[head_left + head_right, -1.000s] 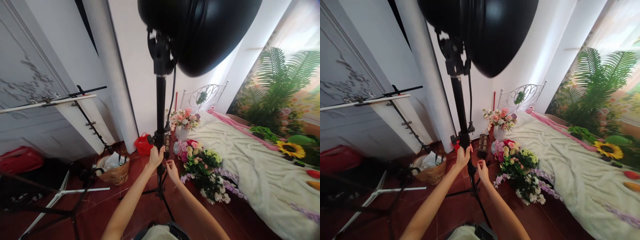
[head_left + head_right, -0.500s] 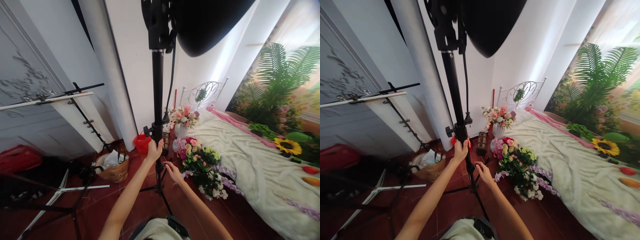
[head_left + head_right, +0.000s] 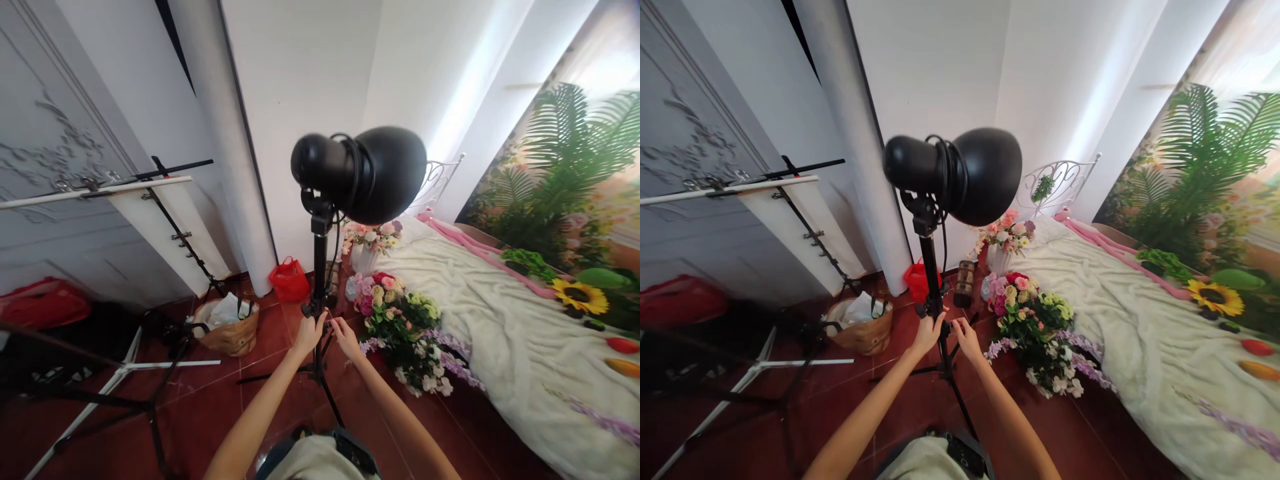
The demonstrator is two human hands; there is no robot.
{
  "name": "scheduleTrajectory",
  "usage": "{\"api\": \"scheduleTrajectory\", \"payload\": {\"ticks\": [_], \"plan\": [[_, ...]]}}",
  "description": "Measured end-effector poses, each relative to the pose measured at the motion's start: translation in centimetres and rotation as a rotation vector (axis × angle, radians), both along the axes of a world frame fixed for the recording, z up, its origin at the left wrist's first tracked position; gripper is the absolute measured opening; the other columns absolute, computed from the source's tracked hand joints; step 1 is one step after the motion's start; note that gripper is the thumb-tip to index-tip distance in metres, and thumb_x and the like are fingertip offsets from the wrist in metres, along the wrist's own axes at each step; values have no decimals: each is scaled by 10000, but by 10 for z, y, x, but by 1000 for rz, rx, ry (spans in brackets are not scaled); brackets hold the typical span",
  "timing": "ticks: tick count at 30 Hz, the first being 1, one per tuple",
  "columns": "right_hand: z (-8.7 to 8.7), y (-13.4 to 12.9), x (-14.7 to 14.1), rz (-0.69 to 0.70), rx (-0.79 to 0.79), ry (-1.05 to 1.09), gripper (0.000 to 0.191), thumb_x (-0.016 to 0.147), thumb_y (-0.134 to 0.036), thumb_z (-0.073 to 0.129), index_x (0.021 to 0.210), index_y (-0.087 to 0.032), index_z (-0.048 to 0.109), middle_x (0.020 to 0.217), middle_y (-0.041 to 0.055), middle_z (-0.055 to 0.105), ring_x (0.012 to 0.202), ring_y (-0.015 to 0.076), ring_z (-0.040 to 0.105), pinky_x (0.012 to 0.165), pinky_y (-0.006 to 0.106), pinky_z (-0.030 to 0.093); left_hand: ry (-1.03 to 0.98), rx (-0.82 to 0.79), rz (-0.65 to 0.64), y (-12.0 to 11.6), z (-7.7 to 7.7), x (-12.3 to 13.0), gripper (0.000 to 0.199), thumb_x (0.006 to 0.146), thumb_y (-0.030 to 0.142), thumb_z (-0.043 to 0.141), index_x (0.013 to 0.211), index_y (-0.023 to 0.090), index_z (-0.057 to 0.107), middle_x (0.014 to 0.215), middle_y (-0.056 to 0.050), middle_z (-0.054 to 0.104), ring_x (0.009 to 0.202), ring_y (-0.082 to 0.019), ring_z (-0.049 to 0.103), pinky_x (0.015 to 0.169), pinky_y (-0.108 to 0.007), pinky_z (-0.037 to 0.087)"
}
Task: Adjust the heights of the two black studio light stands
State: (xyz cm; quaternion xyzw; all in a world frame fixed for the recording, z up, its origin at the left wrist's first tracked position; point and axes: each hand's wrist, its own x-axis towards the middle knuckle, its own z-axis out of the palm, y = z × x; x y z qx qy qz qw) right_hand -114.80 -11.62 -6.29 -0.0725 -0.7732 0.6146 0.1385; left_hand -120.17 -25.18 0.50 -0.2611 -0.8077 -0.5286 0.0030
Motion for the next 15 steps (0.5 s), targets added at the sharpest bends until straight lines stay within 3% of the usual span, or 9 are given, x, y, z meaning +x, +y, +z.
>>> {"api": "scheduleTrajectory", "payload": {"ticks": [4,7,15], "plan": [[-2,-2,-2,3,-38,-29,374,857,-539,385,882,-204,548,755,3,607,629,140,559,583,230,434,-48,-7,46,-3,-37,4,352,842,419,452,1021,182,642,1059,-113,663,1083,-232,572,987,-379,398],[-3,-2,-3,1,2,-53,380,857,-546,380,852,-203,544,702,-11,586,594,132,538,563,221,413,-34,-21,48,-3,-55,5,367,857,410,426,1049,177,635,1095,-120,649,1099,-230,565,979,-379,409],[-2,2,-18,-42,214,-157,487,867,-579,311,731,-215,604,543,-10,555,592,160,562,634,246,408,-17,-95,77,2,-66,7,420,891,407,351,1079,143,620,1003,-153,678,999,-249,619,879,-379,465]]}}
